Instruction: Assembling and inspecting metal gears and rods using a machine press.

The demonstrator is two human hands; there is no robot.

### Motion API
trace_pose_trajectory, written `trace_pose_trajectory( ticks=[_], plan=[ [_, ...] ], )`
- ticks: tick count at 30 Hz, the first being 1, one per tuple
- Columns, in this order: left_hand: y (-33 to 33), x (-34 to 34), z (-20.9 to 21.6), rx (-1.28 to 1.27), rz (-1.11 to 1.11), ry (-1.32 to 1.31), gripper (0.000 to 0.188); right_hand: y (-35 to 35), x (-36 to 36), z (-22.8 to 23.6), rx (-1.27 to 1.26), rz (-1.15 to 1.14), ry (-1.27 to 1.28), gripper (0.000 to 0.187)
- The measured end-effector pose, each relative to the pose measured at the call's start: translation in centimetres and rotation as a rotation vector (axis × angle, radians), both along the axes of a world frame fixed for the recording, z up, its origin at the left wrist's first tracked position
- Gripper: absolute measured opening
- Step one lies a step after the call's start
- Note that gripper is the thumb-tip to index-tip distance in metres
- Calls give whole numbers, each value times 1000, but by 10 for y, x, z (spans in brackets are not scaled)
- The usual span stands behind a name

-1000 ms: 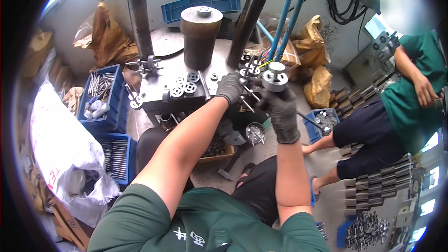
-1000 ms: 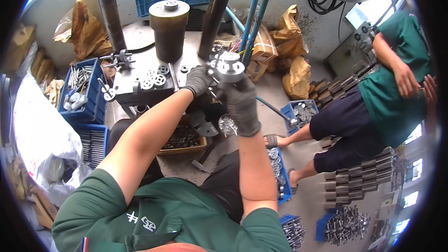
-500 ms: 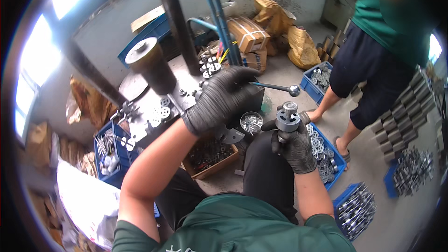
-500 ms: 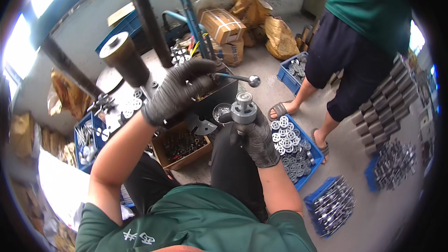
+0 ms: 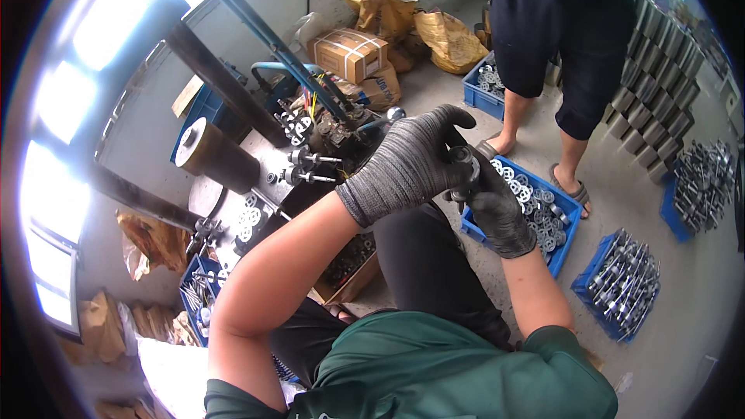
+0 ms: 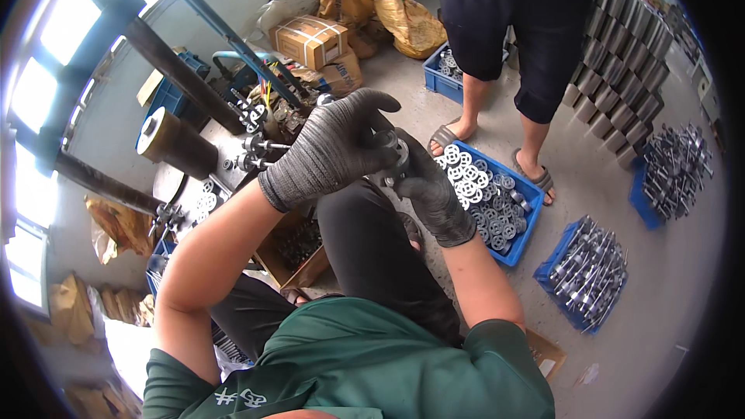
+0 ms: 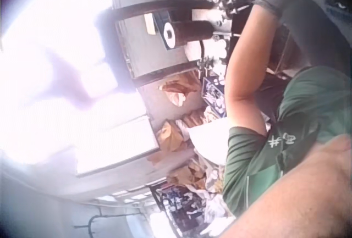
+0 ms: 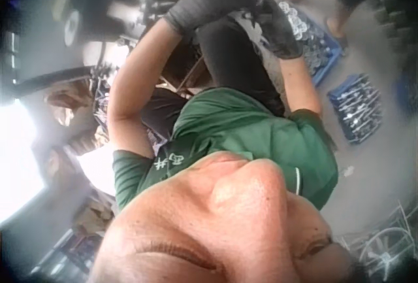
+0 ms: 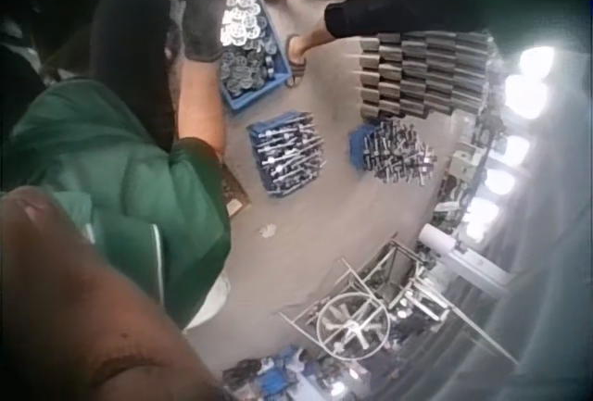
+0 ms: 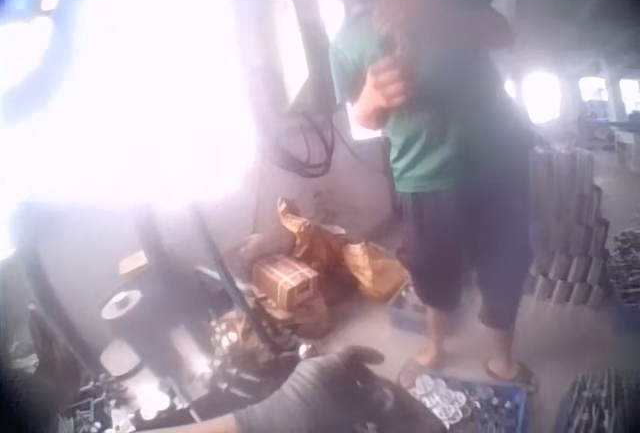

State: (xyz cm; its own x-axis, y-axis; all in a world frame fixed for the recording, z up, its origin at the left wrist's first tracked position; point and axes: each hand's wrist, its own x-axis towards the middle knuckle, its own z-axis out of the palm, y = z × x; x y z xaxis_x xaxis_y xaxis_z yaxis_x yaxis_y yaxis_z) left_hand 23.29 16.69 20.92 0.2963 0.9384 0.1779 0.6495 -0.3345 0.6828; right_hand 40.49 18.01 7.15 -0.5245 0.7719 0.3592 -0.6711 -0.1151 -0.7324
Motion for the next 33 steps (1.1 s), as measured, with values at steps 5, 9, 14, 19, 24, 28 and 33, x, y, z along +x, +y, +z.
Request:
trace_pose_trajectory(
  ticks=[5, 9, 14, 19, 24, 28, 33],
  plan=[
    [5, 17, -11, -23, 23, -20, 53, -10, 14, -5, -67, -184, -189, 72],
    [8, 39, -29, -38, 32, -69, 57, -13, 12, -20, 166, -677, -215, 64],
    [13, 48, -56, 14, 192, -277, 45, 4, 25, -18, 95, -779, -172, 58],
    [25, 56, -122, -71, 192, -805, 33, 30, 47, -2, -230, -556, 152, 44],
    [35, 55, -215, -151, 194, -543, 26, 70, 76, -21, -309, -378, 209, 40],
    [35, 57, -209, -275, 101, -429, 27, 84, 88, -17, -294, -362, 237, 41],
    [29, 59, -194, -235, 71, -416, 30, 91, 83, -5, -292, -395, 238, 42]
  ],
)
